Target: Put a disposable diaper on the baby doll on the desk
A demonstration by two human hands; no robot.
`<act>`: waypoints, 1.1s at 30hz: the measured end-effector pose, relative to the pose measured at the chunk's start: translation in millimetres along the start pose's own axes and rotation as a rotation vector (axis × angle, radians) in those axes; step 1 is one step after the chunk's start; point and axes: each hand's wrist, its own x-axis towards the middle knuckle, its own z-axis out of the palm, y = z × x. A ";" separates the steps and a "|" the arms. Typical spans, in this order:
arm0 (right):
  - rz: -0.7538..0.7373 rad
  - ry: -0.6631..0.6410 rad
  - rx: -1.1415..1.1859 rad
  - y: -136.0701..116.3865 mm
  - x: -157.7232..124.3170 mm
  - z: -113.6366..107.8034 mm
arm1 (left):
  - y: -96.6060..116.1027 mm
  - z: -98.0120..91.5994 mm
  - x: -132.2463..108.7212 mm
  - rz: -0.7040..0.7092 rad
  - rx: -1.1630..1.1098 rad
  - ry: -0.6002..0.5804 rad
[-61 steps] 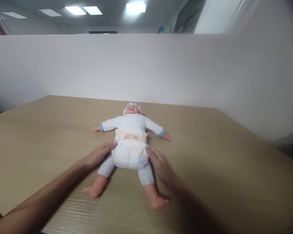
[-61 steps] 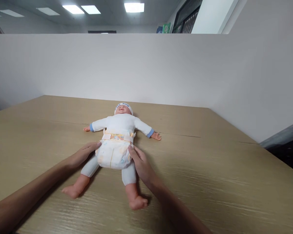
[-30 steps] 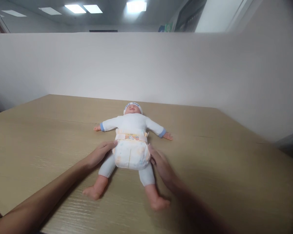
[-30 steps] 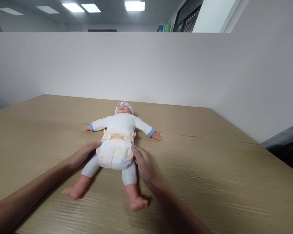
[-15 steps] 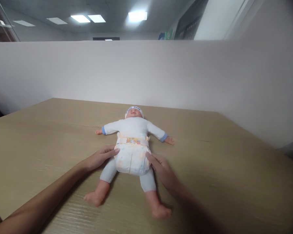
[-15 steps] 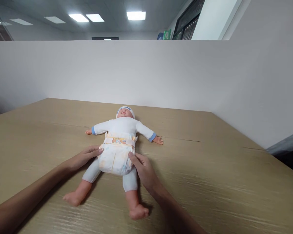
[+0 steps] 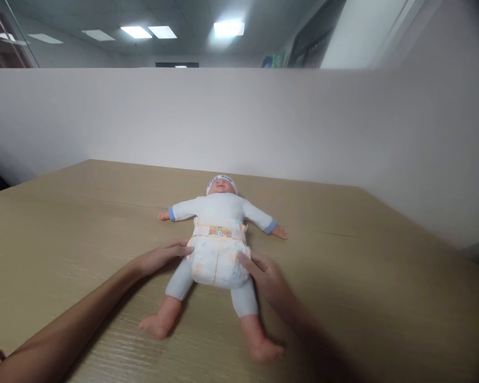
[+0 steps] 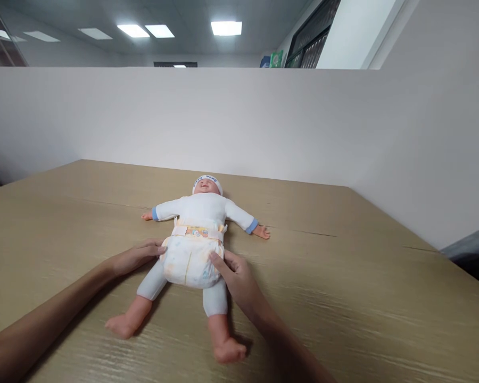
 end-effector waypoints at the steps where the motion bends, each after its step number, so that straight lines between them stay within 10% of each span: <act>1: 0.005 -0.010 -0.006 -0.5 -0.2 0.1 | -0.5 -0.2 -0.1 -0.005 0.003 0.001; 33: -0.012 -0.020 -0.130 -3.3 -11.3 13.3 | 13.8 46.8 3.7 -0.050 0.252 0.235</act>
